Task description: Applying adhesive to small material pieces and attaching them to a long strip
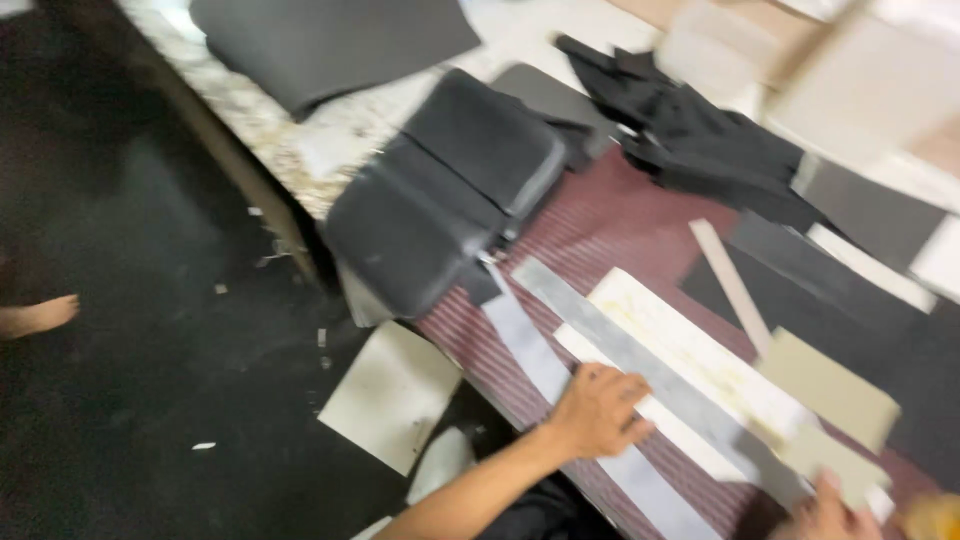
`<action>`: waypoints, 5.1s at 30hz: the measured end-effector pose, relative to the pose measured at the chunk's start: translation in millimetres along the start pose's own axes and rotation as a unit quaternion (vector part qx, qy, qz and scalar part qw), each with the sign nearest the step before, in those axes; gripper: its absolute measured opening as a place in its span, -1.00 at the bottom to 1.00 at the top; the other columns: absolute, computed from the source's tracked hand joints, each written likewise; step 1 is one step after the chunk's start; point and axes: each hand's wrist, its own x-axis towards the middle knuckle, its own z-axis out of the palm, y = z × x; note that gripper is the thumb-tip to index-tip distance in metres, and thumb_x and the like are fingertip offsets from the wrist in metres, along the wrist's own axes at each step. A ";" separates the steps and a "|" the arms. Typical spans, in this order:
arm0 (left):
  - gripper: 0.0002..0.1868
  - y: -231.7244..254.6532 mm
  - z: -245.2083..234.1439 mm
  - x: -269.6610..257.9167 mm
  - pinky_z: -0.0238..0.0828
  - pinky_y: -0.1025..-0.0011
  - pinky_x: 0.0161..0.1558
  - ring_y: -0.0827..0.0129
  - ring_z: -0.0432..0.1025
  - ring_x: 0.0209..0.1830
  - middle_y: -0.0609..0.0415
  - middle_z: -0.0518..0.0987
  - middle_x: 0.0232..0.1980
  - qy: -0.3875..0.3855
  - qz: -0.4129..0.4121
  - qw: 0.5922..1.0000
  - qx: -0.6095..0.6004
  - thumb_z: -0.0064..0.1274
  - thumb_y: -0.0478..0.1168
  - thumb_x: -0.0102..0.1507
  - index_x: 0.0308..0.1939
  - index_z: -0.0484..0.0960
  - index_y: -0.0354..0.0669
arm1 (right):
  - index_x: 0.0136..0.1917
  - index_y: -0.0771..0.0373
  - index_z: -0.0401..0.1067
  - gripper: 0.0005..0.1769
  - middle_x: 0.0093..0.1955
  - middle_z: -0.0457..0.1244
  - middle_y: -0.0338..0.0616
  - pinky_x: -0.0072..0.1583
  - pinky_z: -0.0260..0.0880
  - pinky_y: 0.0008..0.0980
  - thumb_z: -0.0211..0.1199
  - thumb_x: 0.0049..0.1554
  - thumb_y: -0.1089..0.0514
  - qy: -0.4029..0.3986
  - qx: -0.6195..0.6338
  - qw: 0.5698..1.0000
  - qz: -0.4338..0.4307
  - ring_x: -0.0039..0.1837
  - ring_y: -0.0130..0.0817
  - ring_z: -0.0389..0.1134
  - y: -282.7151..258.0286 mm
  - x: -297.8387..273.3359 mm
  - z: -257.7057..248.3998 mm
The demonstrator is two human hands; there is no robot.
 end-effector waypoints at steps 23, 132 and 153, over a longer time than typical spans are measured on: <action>-0.50 -4.0 8.3 3.4 0.15 0.15 0.10 0.29 0.44 -0.10 0.14 0.61 0.04 0.168 0.089 0.981 0.048 -0.19 0.21 0.38 0.02 0.68 -0.02 | -0.20 0.09 0.62 -0.89 -0.43 0.33 -0.15 -0.21 0.39 -0.28 0.52 0.01 0.11 0.031 -0.267 0.936 -0.229 -0.31 -0.15 0.41 -76.1 -72.0 70.3; -0.71 11.9 -16.0 -0.8 -0.06 0.02 0.17 0.21 0.41 0.04 0.15 0.56 0.07 0.085 0.010 0.996 0.003 -0.10 0.03 0.35 0.05 0.63 0.14 | 0.16 0.23 0.44 -0.80 -0.10 0.35 -0.23 -0.07 0.39 -0.56 0.32 0.30 0.15 0.160 0.102 0.980 -0.062 -0.17 -0.53 0.34 -7.9 -76.5 -20.6; -0.85 -69.6 -43.6 -3.7 0.56 0.39 -0.31 0.42 0.50 -0.38 0.06 0.66 -0.23 0.176 -0.206 0.942 -0.199 0.17 -0.17 0.29 -0.18 0.68 -0.16 | 0.23 0.21 0.37 -0.73 0.19 0.35 -0.14 0.22 0.53 -0.37 0.25 0.31 0.10 0.098 0.255 0.962 0.006 0.22 -0.35 0.42 0.5 -59.3 -43.1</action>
